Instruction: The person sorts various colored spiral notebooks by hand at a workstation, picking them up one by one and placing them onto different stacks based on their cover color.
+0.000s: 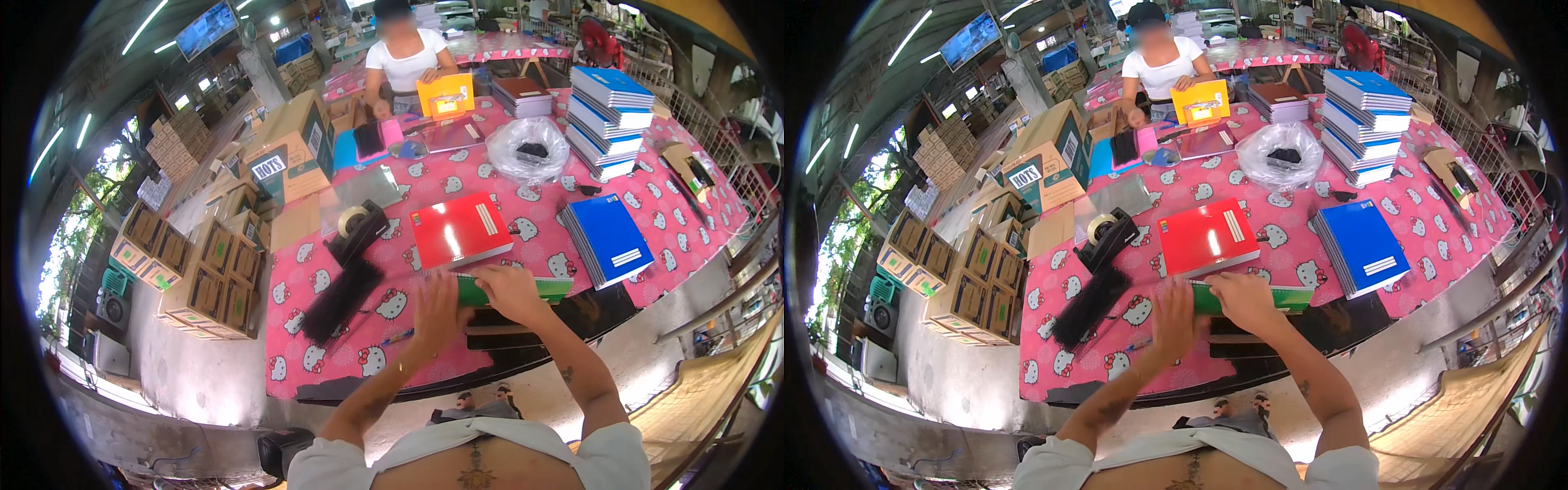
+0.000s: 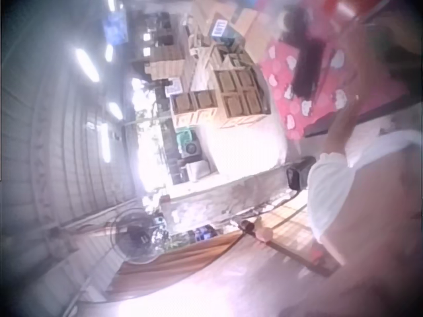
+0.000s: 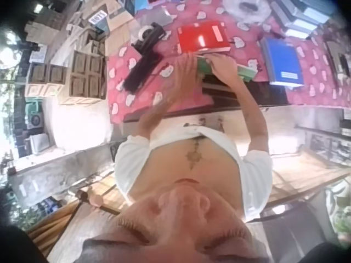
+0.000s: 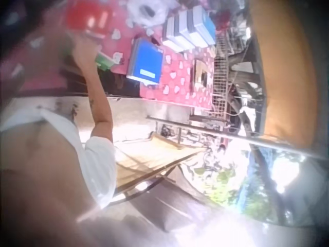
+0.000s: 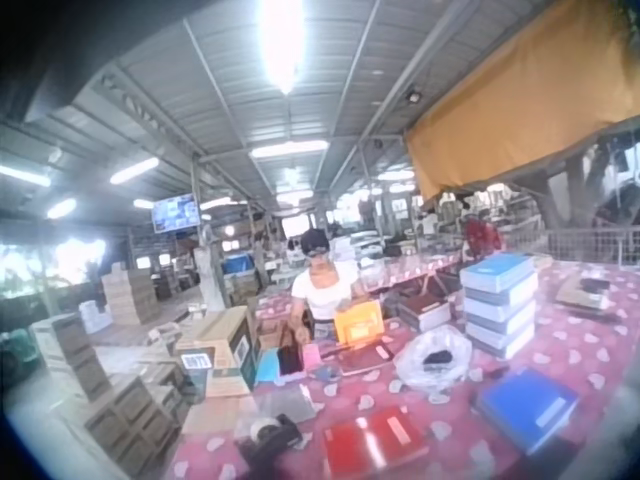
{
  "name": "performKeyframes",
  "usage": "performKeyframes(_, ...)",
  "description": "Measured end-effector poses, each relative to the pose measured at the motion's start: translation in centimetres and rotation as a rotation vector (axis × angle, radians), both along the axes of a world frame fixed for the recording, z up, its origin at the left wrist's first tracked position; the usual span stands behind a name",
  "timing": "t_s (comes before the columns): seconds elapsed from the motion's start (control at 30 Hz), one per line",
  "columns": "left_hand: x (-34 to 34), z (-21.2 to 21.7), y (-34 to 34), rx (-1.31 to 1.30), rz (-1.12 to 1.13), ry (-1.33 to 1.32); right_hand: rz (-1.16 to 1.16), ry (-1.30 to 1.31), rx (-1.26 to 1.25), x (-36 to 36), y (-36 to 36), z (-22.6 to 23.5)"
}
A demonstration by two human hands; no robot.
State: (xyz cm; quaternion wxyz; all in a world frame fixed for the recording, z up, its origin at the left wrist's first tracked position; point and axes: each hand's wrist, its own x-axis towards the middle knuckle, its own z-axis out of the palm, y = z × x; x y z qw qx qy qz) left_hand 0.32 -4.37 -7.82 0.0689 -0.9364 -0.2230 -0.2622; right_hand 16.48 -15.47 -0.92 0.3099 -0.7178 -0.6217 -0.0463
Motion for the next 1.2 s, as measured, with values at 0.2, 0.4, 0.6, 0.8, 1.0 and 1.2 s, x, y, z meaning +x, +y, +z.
performKeyframes(0.2, 1.1, 2.6, 1.5, 0.051, 0.034, -0.107, -0.003, 0.019, 0.006, -0.4, -0.2, -0.2)
performKeyframes(0.4, -1.4, 0.8, -1.7, 0.052, -0.067, 0.449, 0.032, -0.143, 0.008, 2.7, -3.2, 2.8)
performKeyframes(0.6, 0.5, 1.0, -2.4, -0.021, -0.145, 0.157, -0.048, -0.067, -0.161, 4.4, -3.9, 0.5)
performKeyframes(0.8, 4.1, 4.8, 1.8, 0.164, -0.018, 0.037, 0.011, -0.002, -0.198, 3.9, -4.3, 1.5)
performKeyframes(1.0, 4.4, 5.3, 0.2, 0.021, 0.007, 0.028, 0.09, -0.005, -0.158, 4.6, -4.3, 1.4)
performKeyframes(1.2, 3.4, 2.7, -2.4, 0.06, -0.152, 0.175, 0.085, 0.014, -0.093, 5.1, -4.3, 1.1)
